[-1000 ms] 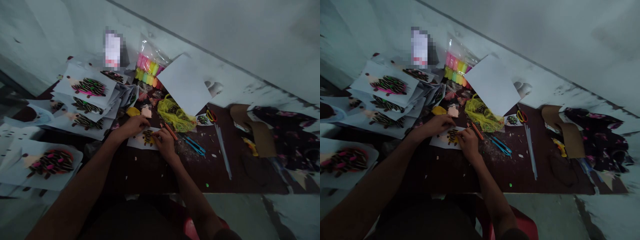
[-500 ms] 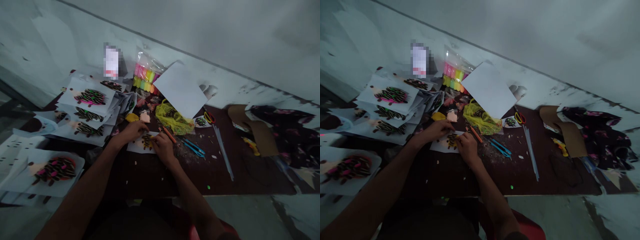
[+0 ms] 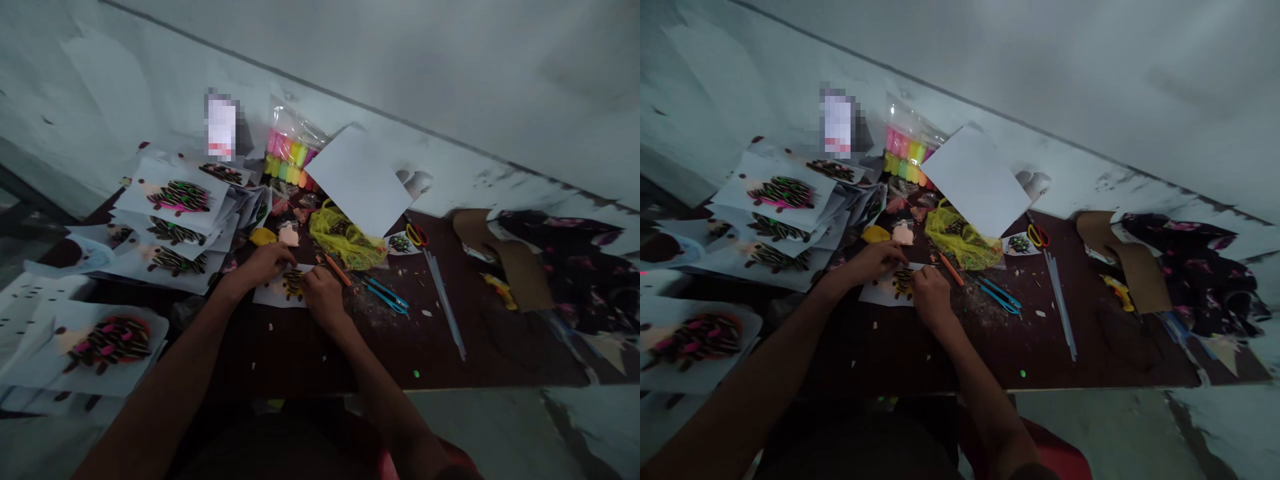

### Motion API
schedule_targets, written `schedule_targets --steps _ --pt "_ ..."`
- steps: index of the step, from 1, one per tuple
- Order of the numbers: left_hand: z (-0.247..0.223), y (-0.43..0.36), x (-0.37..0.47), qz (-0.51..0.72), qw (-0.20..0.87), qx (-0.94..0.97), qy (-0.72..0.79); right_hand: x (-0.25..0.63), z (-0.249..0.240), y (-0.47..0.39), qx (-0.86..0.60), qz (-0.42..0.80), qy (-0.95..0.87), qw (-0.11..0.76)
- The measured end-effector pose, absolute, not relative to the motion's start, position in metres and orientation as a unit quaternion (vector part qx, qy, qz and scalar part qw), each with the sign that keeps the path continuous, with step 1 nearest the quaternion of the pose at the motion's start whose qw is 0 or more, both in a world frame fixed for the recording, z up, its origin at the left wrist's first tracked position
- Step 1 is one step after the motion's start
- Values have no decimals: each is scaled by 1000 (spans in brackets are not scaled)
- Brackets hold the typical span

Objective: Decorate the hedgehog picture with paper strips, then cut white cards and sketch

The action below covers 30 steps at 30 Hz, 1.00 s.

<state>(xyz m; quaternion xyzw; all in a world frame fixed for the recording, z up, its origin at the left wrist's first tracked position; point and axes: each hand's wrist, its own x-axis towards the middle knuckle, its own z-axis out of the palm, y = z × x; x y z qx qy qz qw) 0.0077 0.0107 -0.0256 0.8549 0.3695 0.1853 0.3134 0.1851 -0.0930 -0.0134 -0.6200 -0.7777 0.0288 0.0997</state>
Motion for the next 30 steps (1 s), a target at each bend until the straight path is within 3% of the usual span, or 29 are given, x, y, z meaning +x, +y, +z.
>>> schedule_targets --steps 4,12,30 --pt "-24 9 8 179 315 853 376 185 -13 -94 -619 46 -775 115" --pt "-25 10 8 194 318 849 373 208 -5 -92 -632 74 -734 236" --pt "-31 10 12 195 285 849 400 232 -2 -36 -669 23 -739 78"
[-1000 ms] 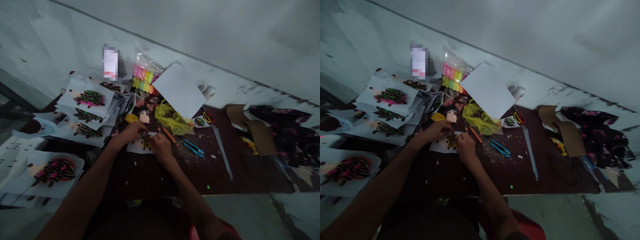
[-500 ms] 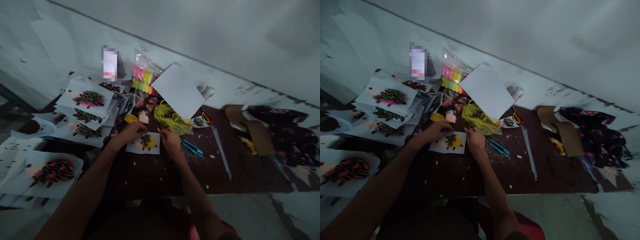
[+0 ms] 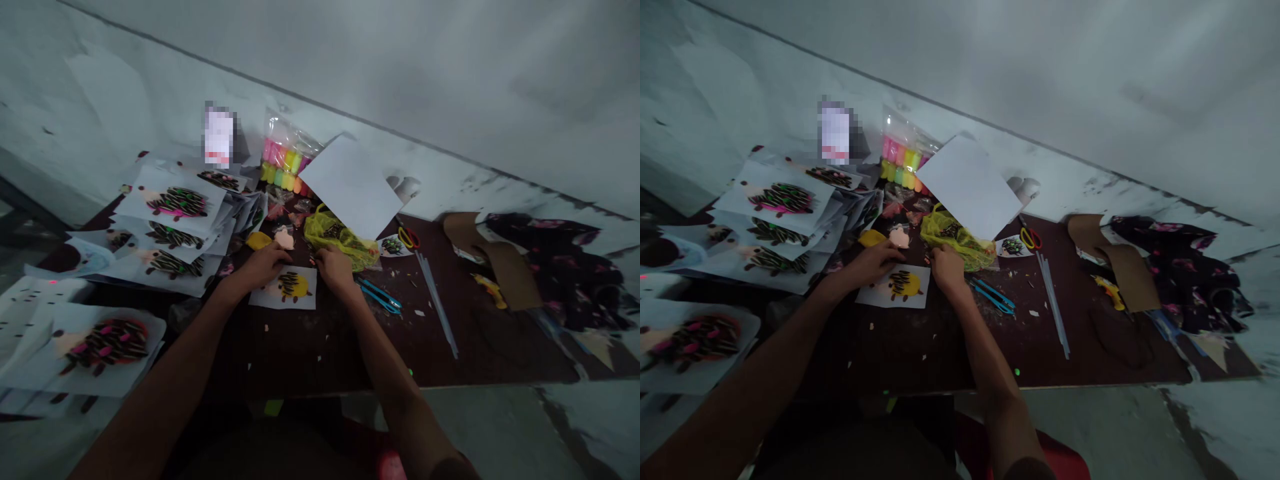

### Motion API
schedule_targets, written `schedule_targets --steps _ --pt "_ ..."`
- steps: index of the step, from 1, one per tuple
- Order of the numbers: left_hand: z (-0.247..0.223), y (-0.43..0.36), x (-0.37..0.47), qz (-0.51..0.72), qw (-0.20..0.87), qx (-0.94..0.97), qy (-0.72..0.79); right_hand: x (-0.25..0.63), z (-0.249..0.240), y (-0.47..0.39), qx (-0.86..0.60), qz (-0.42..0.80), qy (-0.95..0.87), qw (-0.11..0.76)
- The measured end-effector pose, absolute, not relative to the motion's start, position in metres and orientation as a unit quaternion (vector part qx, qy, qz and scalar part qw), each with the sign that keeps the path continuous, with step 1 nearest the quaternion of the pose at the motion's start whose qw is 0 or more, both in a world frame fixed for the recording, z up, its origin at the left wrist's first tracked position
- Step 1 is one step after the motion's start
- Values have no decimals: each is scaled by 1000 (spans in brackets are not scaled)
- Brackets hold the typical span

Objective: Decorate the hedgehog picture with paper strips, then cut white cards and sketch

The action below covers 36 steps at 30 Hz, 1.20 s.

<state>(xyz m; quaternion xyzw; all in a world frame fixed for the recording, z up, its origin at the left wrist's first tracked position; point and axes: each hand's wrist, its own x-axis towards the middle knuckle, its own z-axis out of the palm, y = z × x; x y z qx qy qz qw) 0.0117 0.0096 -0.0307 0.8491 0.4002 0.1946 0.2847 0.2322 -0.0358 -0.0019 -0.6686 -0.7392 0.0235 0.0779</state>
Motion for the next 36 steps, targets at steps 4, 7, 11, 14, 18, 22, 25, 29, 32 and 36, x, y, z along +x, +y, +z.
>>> schedule_targets --steps 4,7,11,14,18,22,25,29,32,36 --pt "-31 10 12 192 292 846 402 231 -4 -32 -662 40 -742 94" --pt "-33 10 13 198 294 844 402 230 -8 -31 -663 43 -739 107" --pt "-34 10 12 209 293 846 394 232 -8 -34 -679 42 -719 144" --pt "-35 10 12 211 291 846 393 234 -4 -40 -680 63 -700 209" --pt "-36 11 13 215 283 847 395 233 2 -48 -648 130 -685 306" --pt "-36 11 13 216 279 848 396 229 2 -54 -608 186 -679 366" --pt "-34 10 11 214 285 849 390 229 0 -56 -591 232 -682 362" --pt "-31 9 9 215 295 848 385 232 -3 -60 -580 311 -646 387" --pt "-28 8 7 207 295 848 388 235 -3 -63 -574 319 -632 411" --pt "-25 9 4 197 316 848 377 237 -2 -66 -572 250 -674 396"
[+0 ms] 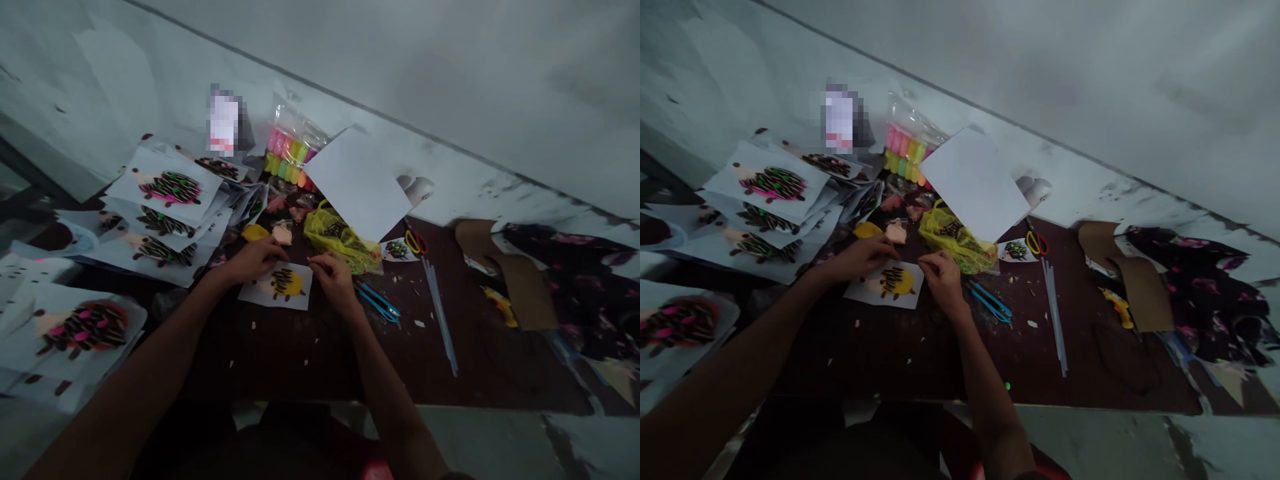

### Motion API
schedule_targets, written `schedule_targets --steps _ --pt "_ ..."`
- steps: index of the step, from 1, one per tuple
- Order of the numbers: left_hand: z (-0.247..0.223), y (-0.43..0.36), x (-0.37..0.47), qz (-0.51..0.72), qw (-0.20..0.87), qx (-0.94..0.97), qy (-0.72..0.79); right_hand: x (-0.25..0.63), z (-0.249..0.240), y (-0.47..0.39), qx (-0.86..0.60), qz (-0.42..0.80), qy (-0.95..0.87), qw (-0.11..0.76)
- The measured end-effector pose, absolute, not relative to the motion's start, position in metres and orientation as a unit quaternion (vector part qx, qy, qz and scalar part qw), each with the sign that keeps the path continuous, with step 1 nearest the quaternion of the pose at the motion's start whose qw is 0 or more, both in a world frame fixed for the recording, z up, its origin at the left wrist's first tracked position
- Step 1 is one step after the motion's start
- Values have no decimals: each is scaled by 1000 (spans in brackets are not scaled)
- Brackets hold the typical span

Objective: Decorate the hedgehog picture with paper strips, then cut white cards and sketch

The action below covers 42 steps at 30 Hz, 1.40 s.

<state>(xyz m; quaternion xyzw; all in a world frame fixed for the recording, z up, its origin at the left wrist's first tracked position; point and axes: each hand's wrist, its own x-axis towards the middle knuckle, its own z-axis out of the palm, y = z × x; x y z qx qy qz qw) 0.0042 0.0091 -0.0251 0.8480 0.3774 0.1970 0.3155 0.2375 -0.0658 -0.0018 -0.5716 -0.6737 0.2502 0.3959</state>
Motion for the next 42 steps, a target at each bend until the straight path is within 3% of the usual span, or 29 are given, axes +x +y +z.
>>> schedule_targets --steps 15,42 --pt "-29 13 0 206 338 845 360 227 -18 -76 -564 224 -717 342" --pt "-33 10 3 240 355 829 358 223 -35 -77 -541 185 -741 353"
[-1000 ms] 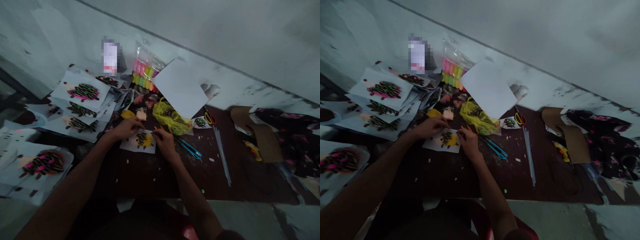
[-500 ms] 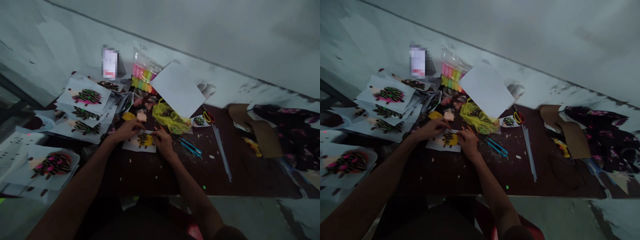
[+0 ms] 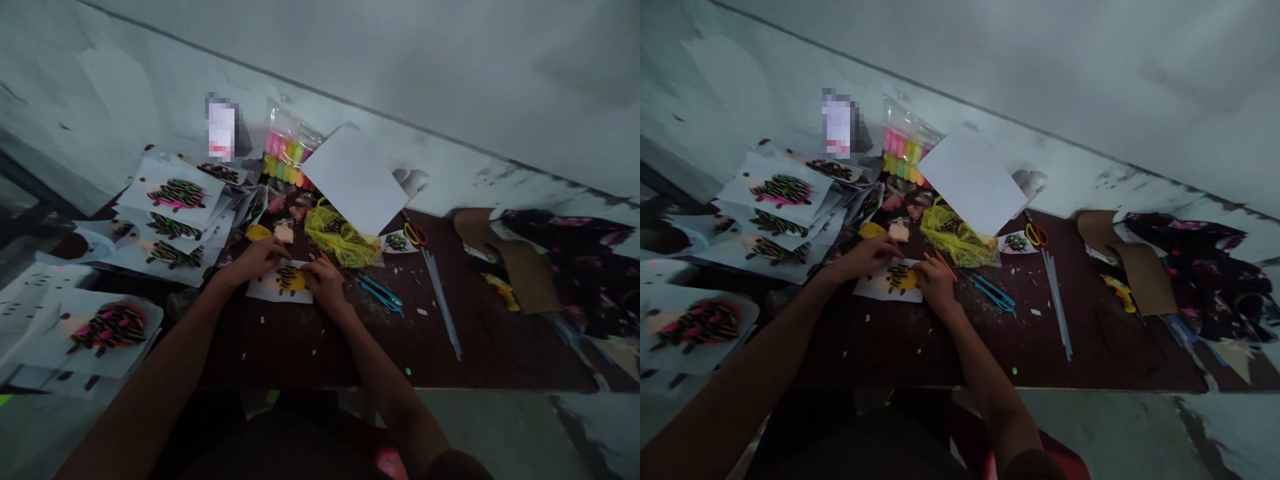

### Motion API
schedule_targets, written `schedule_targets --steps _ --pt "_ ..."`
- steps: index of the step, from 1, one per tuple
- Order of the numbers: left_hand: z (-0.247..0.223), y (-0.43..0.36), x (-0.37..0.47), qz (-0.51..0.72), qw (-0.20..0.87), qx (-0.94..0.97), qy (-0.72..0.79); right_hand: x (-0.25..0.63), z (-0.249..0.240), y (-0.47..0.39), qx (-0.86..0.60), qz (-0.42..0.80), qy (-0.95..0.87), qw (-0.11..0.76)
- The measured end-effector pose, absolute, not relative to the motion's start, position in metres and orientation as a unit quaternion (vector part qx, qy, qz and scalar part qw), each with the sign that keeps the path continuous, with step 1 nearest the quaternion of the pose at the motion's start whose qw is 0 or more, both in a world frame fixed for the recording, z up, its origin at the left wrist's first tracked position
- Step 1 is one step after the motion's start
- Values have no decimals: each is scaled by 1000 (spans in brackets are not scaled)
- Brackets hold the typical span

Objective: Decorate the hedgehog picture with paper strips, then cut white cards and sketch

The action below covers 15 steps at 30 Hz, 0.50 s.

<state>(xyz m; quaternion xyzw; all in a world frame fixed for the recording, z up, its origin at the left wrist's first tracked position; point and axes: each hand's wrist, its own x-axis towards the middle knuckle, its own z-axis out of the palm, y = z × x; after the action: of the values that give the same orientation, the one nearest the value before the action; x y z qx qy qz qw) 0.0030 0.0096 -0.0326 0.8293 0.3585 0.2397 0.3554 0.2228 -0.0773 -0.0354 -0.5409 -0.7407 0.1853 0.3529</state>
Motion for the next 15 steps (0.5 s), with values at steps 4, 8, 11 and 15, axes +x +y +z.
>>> schedule_targets --steps 4,8,11,15 --pt "-32 10 3 240 355 830 358 222 -36 -77 -534 177 -750 349" --pt "-32 9 3 239 356 828 362 222 -36 -77 -536 169 -757 334" --pt "-32 9 2 240 359 830 353 221 -33 -77 -538 158 -766 315" --pt "-30 9 1 234 369 830 347 219 -29 -76 -550 136 -777 272"
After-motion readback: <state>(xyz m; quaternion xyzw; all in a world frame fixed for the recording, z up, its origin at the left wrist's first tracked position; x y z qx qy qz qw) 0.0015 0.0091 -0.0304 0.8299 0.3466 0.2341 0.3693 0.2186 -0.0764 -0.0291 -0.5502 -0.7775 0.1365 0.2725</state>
